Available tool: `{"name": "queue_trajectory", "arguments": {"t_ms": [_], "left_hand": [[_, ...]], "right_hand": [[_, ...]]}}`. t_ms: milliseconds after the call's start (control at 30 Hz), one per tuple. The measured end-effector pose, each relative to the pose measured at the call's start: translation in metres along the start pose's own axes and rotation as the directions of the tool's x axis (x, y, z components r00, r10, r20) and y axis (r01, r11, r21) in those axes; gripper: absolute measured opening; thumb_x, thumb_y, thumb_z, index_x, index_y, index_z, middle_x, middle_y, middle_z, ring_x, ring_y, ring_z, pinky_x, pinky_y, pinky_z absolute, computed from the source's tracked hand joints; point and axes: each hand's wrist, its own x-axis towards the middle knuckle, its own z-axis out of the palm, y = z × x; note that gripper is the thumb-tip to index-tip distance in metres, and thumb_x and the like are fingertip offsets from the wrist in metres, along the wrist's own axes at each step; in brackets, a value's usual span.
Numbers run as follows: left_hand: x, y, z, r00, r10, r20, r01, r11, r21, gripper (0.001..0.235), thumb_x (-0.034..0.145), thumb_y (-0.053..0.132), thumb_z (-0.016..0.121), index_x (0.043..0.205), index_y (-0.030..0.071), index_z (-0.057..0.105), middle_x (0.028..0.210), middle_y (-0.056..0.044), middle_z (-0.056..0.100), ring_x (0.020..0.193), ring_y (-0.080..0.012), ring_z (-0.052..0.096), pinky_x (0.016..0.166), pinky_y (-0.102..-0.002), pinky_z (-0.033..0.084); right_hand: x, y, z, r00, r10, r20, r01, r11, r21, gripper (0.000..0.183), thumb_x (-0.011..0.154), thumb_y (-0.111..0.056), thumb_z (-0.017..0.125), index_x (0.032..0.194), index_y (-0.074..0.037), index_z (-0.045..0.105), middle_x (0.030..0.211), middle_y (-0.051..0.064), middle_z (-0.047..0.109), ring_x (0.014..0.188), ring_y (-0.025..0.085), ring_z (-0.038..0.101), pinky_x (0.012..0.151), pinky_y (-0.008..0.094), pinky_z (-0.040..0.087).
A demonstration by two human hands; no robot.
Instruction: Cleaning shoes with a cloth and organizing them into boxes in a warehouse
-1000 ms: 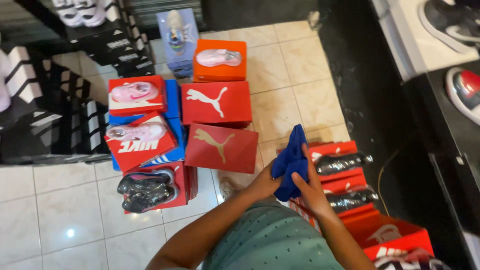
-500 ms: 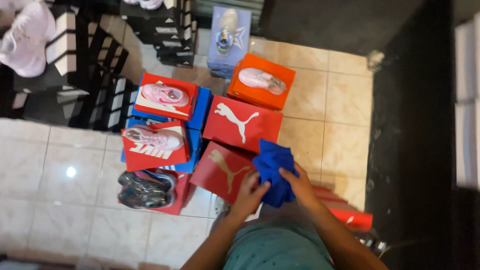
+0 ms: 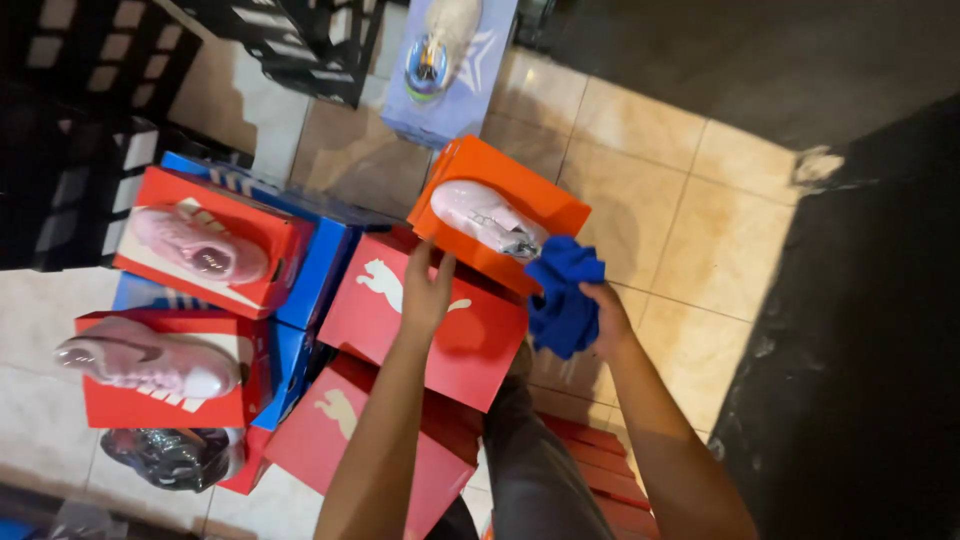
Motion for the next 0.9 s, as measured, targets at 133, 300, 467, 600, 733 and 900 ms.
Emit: {"name": "queue_trajectory", "arguments": {"t_ms": [133,300,467,600,733,900], "left_hand": [[0.08,-0.018,0.045,0.987,0.113,-0.114,-0.095,0.984,0.152,0.063,0.097,0.028,0.068,0.148,-0.003,0.046,0.148,-0.036,0.046,0.139,-0.0531,0.043,0.119,-0.059,0.033],[0.087,-0.015,0.058,0.996,-0.088,-0.011,0.088,0.976,0.2,0.066,0.104,0.05,0.054,0.158,0.014,0.04,0.168,-0.016,0.022,0.148,-0.0446,0.035,0.12,-0.054,0.038],[0.074,-0.024,0.057,0.963,0.194,-0.188,-0.191,0.981,0.036,0.057,0.097,0.03,0.069,0.143,0.005,0.05,0.148,-0.023,0.044,0.132,-0.0438,0.051,0.111,-0.05,0.045],[0.019,0.022,-0.002,0.933,0.262,-0.248,-0.272,0.962,-0.006,0.049,0.102,0.031,0.062,0.14,0.004,0.05,0.139,-0.018,0.047,0.105,-0.0291,0.06,0.087,-0.036,0.055],[-0.051,-0.005,-0.066,0.921,0.181,-0.346,-0.199,0.98,-0.018,0.048,0.099,0.026,0.066,0.139,0.003,0.052,0.155,-0.022,0.041,0.142,-0.0425,0.046,0.117,-0.048,0.042],[-0.138,-0.048,-0.155,0.916,0.032,-0.4,-0.046,0.999,-0.026,0.046,0.096,0.013,0.065,0.139,0.003,0.051,0.157,-0.024,0.035,0.145,-0.0425,0.041,0.118,-0.047,0.038]], "right_hand": [[0.032,0.001,0.018,0.997,-0.077,-0.009,0.077,0.997,-0.01,0.036,0.082,-0.025,0.076,0.118,-0.018,0.071,0.107,0.006,0.074,0.098,0.023,0.073,0.09,0.042,0.058],[0.04,0.024,0.01,0.991,-0.136,-0.021,0.136,0.991,0.012,0.045,0.087,-0.021,0.073,0.131,-0.019,0.067,0.118,0.009,0.073,0.107,0.028,0.073,0.098,0.047,0.057],[0.005,0.018,0.017,0.983,-0.171,0.073,0.174,0.984,-0.03,0.049,0.089,-0.014,0.067,0.137,-0.012,0.06,0.123,0.008,0.069,0.109,0.021,0.068,0.099,0.037,0.053],[-0.067,0.013,0.052,0.962,-0.216,0.17,0.224,0.974,-0.03,0.053,0.092,-0.009,0.06,0.143,-0.004,0.05,0.13,0.012,0.063,0.109,0.019,0.063,0.098,0.031,0.051],[-0.119,0.072,0.047,0.971,-0.136,0.196,0.172,0.968,-0.181,0.027,0.091,-0.007,0.058,0.118,-0.003,0.059,0.094,0.002,0.061,0.075,0.008,0.053,0.068,0.021,0.042],[-0.192,0.173,0.06,0.979,0.105,0.176,-0.056,0.964,-0.261,0.02,0.088,0.001,0.061,0.108,-0.001,0.063,0.092,0.006,0.067,0.074,0.013,0.059,0.071,0.028,0.049]]}}
